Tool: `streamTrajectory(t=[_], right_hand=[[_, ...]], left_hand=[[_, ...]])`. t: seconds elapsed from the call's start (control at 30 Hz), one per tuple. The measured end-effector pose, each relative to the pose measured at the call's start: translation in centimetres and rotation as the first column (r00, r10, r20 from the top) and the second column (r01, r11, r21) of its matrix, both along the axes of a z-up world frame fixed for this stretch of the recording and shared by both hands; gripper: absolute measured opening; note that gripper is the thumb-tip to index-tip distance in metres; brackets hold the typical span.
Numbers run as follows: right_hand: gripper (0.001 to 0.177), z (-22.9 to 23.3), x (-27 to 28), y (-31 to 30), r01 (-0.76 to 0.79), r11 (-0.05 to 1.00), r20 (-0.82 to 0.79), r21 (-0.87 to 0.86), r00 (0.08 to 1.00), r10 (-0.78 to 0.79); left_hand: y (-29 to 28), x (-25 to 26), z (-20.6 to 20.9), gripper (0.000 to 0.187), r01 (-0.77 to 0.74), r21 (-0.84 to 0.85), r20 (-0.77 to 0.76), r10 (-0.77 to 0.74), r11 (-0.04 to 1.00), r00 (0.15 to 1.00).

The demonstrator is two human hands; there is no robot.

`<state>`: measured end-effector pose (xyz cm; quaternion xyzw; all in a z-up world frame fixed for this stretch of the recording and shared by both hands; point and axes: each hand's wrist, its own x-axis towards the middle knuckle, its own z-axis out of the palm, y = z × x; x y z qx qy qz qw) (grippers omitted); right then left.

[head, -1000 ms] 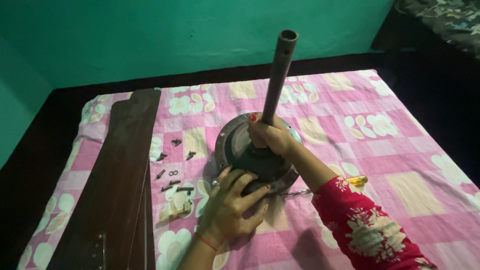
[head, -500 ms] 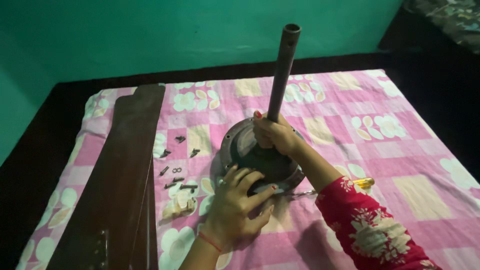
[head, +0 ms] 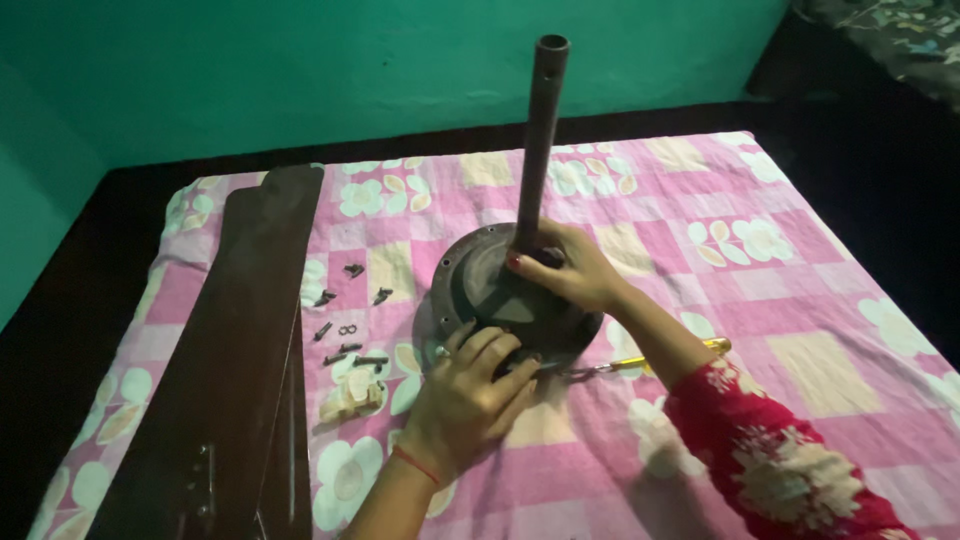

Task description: The person assembles a ceiling fan motor housing by inserting a metal rod into the central hub, then uses a screwdriver to tighten multiple screws around the circular base. The person also places a white plastic component into the center and secures it with the screwdriver.

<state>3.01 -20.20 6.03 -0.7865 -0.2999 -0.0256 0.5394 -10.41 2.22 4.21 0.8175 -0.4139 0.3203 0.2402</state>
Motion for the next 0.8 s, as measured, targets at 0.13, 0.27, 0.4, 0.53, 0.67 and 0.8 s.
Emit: streamTrajectory(t=[0.13,0.27,0.4,0.53,0.67,0.8], right_hand=[[0.066,0.4,-4.5,-3.0,0.097,0.974,0.146,-0.206,0.987,-0.067],[0.099,-0.7,-7.5,-5.7,0.123,0.943,0.286,-0.311,0.958,-0.030],[0.124,-2.4,-8.7,-6.4,0.079,0.967,0.149,-0.240,0.988,-0.043],[0.143,-3.8,-8.4,-5.6,0.087,0.987,-0.089,-0.133,0.991,-0.100],[0.157,-4.6,-6.7,-4.3,0.235,0.918,0.228,-0.320,0.959,-0.166],[0.157,-5.0,-7.3,-4.2,0.230,0.947,0.155,-0.223,0.968,-0.199]], left_hand=[[-0.7,0.0,0.0,0.019,-0.030,-0.133,-0.080,0.019,0.991,0.997],[-1.2,0.5,-0.2,0.016,-0.081,-0.249,-0.230,0.022,0.965,0.973],[-1.3,1.0,-0.2,0.017,-0.056,-0.263,-0.147,0.017,0.963,0.989],[-1.7,0.5,-0.6,0.014,-0.063,-0.223,-0.111,0.039,0.973,0.993],[-1.9,0.2,-1.0,0.017,-0.098,-0.244,-0.085,0.079,0.965,0.993],[-2.1,0.5,-1.2,0.019,-0.089,-0.265,-0.091,0.067,0.960,0.994]])
